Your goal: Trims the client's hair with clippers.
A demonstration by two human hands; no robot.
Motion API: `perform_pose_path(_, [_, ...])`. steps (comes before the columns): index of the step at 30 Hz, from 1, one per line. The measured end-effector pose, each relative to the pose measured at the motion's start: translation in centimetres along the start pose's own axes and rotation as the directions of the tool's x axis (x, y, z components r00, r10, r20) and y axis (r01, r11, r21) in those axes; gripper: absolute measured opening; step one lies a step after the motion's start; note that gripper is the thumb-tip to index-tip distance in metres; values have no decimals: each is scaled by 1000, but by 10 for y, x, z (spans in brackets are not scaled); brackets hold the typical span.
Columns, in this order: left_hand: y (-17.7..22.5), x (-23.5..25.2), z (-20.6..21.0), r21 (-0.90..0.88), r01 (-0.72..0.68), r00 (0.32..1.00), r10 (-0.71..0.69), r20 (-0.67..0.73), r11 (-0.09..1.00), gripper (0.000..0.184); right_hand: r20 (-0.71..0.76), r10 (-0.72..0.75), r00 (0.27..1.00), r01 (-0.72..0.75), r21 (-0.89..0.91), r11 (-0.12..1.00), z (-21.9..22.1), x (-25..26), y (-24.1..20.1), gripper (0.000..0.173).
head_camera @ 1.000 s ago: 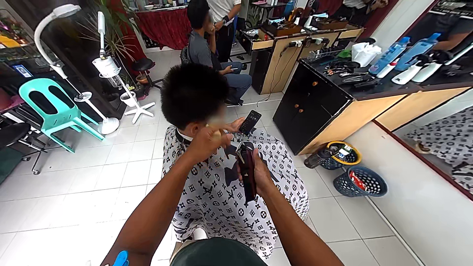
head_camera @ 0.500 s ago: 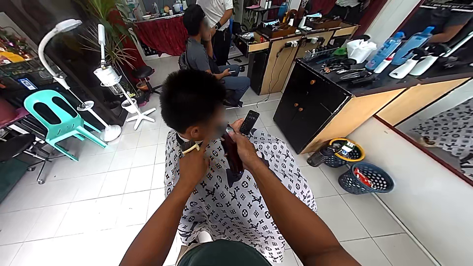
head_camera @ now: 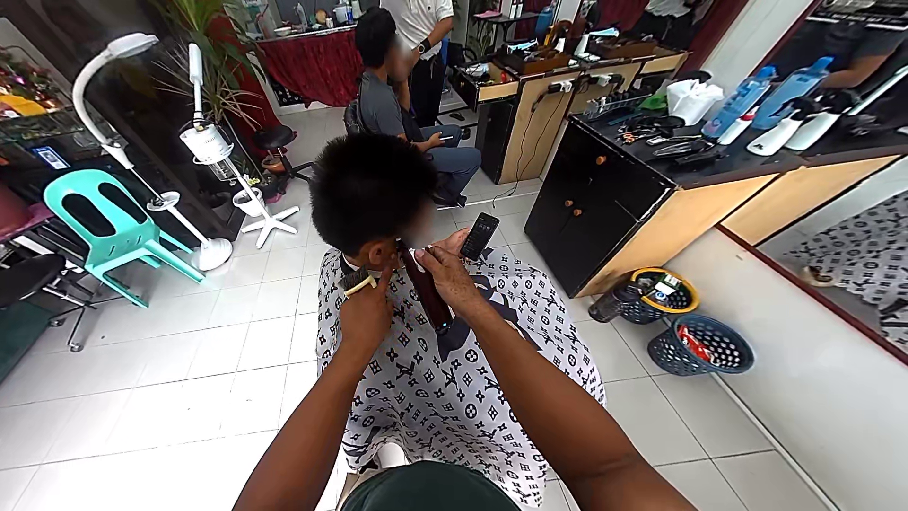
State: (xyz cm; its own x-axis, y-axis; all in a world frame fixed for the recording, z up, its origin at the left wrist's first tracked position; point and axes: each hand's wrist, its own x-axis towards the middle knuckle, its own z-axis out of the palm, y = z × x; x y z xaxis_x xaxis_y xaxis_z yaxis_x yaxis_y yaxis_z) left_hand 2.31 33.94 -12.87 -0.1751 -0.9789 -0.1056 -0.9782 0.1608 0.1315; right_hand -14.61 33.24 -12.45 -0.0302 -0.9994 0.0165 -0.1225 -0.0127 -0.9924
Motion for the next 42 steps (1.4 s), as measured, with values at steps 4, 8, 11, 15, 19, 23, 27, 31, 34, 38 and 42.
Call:
perform_pose_path(4, [-1, 0, 0, 3, -6, 1000, 6, 5, 1000, 69, 10, 8, 1000, -8, 3, 1000, -2, -1, -2, 38])
perform_pose_path(8, [-2, 0, -2, -18, -4, 1000, 5, 23, 1000, 67, 21, 17, 1000, -17, -23, 1000, -3, -1, -6, 40])
perform_pose_path(11, [-3, 0, -2, -18, 4, 1000, -3, 28, 1000, 70, 9, 16, 1000, -16, -32, 999, -1, -1, -5, 40])
perform_pose_path(15, [-10, -2, 5, -63, -101, 992, 96, -79, 993, 63, 78, 19, 997, -26, 85, 996, -14, -20, 1, 36])
perform_pose_path(19, [-23, -5, 22, -307, -586, 789, 440, -430, 750, 37, -52, 54, 997, -26, 433, 901, -35, -58, 36, 42])
perform_pose_path(23, [1, 3, -33, -875, -303, 835, 548, -53, 378, 24, -77, 246, 966, -171, 521, 836, -39, -81, 57, 70])
perform_pose_path(27, [25, 21, -39, -948, -206, 913, 397, -96, 244, 24, -45, 268, 962, -209, 507, 836, -39, -91, 60, 69])
perform_pose_path(31, [19, -5, -15, -825, -226, 917, 400, 0, 519, 34, -50, 193, 980, -156, 411, 898, -44, -90, 50, 31])
perform_pose_path(34, [5, -17, -4, -335, -642, 699, 347, -626, 690, 22, -13, 108, 994, -102, 225, 969, -43, -79, 38, 58])
perform_pose_path(38, [-18, 11, -30, -186, -536, 564, 185, -805, 824, 19, 38, 63, 997, -69, 202, 977, -25, -50, 15, 31])
perform_pose_path(42, [-30, 22, -39, -350, -426, 719, 77, -691, 834, 18, 35, 100, 994, -104, 123, 987, -6, -25, -1, 40])
